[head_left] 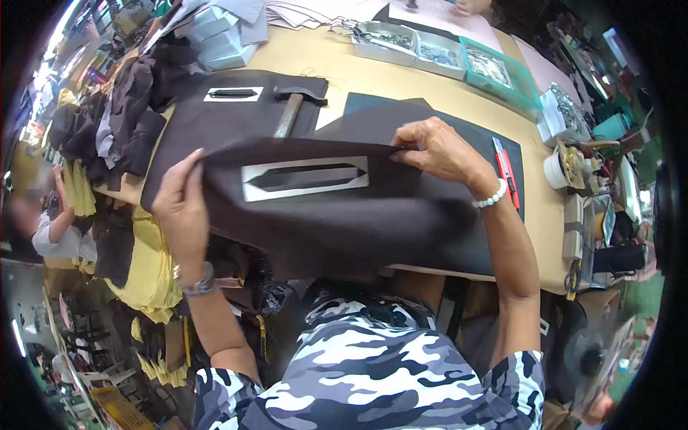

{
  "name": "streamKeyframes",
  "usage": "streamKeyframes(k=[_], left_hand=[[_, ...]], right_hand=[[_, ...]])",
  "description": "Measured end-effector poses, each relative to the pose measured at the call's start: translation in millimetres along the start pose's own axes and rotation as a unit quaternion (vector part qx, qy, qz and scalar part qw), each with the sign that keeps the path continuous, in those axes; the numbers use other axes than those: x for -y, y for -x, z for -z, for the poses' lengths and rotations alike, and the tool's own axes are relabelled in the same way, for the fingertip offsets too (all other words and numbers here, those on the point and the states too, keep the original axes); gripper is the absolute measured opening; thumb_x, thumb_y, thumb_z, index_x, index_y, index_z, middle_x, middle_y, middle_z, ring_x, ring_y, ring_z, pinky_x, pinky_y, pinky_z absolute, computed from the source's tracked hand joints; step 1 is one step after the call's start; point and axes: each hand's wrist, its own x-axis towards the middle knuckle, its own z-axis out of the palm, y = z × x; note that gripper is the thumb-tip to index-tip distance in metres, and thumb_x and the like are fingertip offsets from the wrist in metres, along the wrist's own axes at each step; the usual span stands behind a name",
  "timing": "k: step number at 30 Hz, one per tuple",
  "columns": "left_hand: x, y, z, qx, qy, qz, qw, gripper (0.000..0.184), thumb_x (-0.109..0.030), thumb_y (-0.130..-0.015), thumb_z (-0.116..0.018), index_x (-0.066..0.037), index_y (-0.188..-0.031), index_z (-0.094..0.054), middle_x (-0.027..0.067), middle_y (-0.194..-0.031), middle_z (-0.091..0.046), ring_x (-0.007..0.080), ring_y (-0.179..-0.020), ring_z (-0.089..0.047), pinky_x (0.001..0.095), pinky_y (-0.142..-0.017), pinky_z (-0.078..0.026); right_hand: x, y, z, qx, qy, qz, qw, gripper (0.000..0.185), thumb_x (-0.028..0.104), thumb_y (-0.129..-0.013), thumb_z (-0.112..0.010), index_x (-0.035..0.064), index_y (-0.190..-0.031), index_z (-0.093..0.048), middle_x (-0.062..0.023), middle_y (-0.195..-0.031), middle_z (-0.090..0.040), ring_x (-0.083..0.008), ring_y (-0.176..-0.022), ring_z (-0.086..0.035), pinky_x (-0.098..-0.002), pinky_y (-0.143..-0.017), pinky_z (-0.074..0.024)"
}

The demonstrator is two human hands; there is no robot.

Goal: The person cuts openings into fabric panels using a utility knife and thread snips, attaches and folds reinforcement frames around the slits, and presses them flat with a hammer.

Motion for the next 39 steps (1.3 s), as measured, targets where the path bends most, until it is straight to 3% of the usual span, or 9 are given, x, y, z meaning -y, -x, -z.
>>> streamKeyframes(k=[3, 7, 9, 14, 17, 22, 28, 35, 39], left_hand=[[44, 19, 60, 0.062, -0.044, 0.054, 0.996, 0.021, 0.001, -0.088, -0.054, 0.003, -0.106, -0.065, 0.0096, -0.1, -0.068, 0.0152, -0.094, -0.062, 0.0271, -0.085, -0.045], [119, 92, 153, 0.197, -0.259, 0.236, 0.916, 0.022, -0.007, -0.075, -0.058, 0.002, -0.091, -0.069, 0.0178, -0.088, -0.069, 0.0271, -0.081, -0.066, 0.0338, -0.076, -0.048], [146, 122, 208, 0.177, -0.324, 0.265, 0.891, 0.019, -0.004, -0.072, -0.062, 0.003, -0.089, -0.07, 0.0175, -0.082, -0.069, 0.0223, -0.074, -0.067, 0.0316, -0.073, -0.05], [110, 48, 301, 0.021, -0.394, 0.192, 0.898, 0.023, -0.004, -0.081, -0.058, -0.003, -0.1, -0.071, 0.0152, -0.096, -0.069, 0.0184, -0.083, -0.065, 0.0272, -0.076, -0.05], [102, -35, 306, -0.097, -0.311, 0.118, 0.938, 0.024, -0.004, -0.084, -0.056, -0.004, -0.104, -0.07, 0.0149, -0.098, -0.069, 0.0184, -0.085, -0.064, 0.0271, -0.078, -0.049], [157, -135, 203, -0.029, -0.278, 0.0, 0.96, 0.026, -0.005, -0.089, -0.052, 0.002, -0.111, -0.064, 0.0102, -0.102, -0.068, 0.0125, -0.091, -0.06, 0.0254, -0.087, -0.044], [274, -166, 33, 0.058, -0.131, 0.115, 0.983, 0.028, -0.021, -0.081, -0.061, -0.009, -0.105, -0.069, 0.0136, -0.092, -0.07, 0.0209, -0.081, -0.068, 0.0303, -0.075, -0.05], [271, -214, -75, 0.02, -0.171, 0.135, 0.976, 0.053, -0.027, -0.078, -0.061, -0.011, -0.128, -0.055, 0.0217, -0.113, -0.062, 0.033, -0.104, -0.061, 0.0381, -0.091, -0.046], [252, -209, -105, 0.021, -0.14, 0.115, 0.983, 0.076, -0.025, -0.082, -0.062, -0.011, -0.146, -0.023, 0.0283, -0.123, -0.053, 0.0409, -0.114, -0.052, 0.0417, -0.097, -0.04]], right_hand=[[37, -7, -35, -0.088, 0.063, 0.188, 0.976, 0.021, 0.016, -0.074, -0.062, 0.0043, -0.091, -0.065, -0.0157, -0.093, -0.065, -0.0324, -0.079, -0.065, -0.0411, -0.073, -0.0523], [118, -3, -126, 0.134, 0.022, 0.296, 0.946, 0.02, 0.016, -0.073, -0.062, 0.0023, -0.088, -0.059, -0.0205, -0.09, -0.062, -0.0369, -0.079, -0.063, -0.0458, -0.068, -0.0512], [161, 5, -156, 0.254, -0.057, 0.367, 0.893, 0.025, 0.013, -0.076, -0.06, 0.0011, -0.098, -0.056, -0.0217, -0.079, -0.064, -0.0386, -0.076, -0.064, -0.0465, -0.066, -0.0513], [246, 23, -134, 0.248, -0.367, 0.505, 0.741, 0.017, 0.002, -0.078, -0.058, -0.0031, -0.089, -0.048, -0.0232, -0.071, -0.06, -0.0422, -0.07, -0.061, -0.0472, -0.061, -0.0476], [248, 7, -100, 0.122, -0.496, 0.491, 0.705, 0.016, -0.001, -0.077, -0.058, -0.0033, -0.087, -0.046, -0.0237, -0.072, -0.057, -0.0432, -0.073, -0.058, -0.0465, -0.062, -0.046], [165, -59, -78, -0.058, -0.423, 0.301, 0.853, 0.028, 0.005, -0.075, -0.061, -0.0022, -0.102, -0.056, -0.0241, -0.087, -0.063, -0.0365, -0.083, -0.065, -0.0392, -0.071, -0.0514], [58, -130, -119, -0.115, -0.227, 0.053, 0.966, 0.033, 0.008, -0.082, -0.058, -0.0015, -0.113, -0.053, -0.0247, -0.097, -0.064, -0.0379, -0.092, -0.063, -0.0411, -0.083, -0.0475], [31, -194, -111, -0.309, -0.131, 0.017, 0.942, 0.043, 0.012, -0.079, -0.061, 0.0047, -0.119, -0.05, -0.0229, -0.091, -0.065, -0.039, -0.086, -0.063, -0.0456, -0.081, -0.047], [20, -226, -112, -0.348, -0.148, -0.027, 0.925, 0.044, 0.012, -0.078, -0.062, 0.0028, -0.119, -0.05, -0.0195, -0.092, -0.064, -0.0368, -0.087, -0.063, -0.0407, -0.08, -0.0477]])
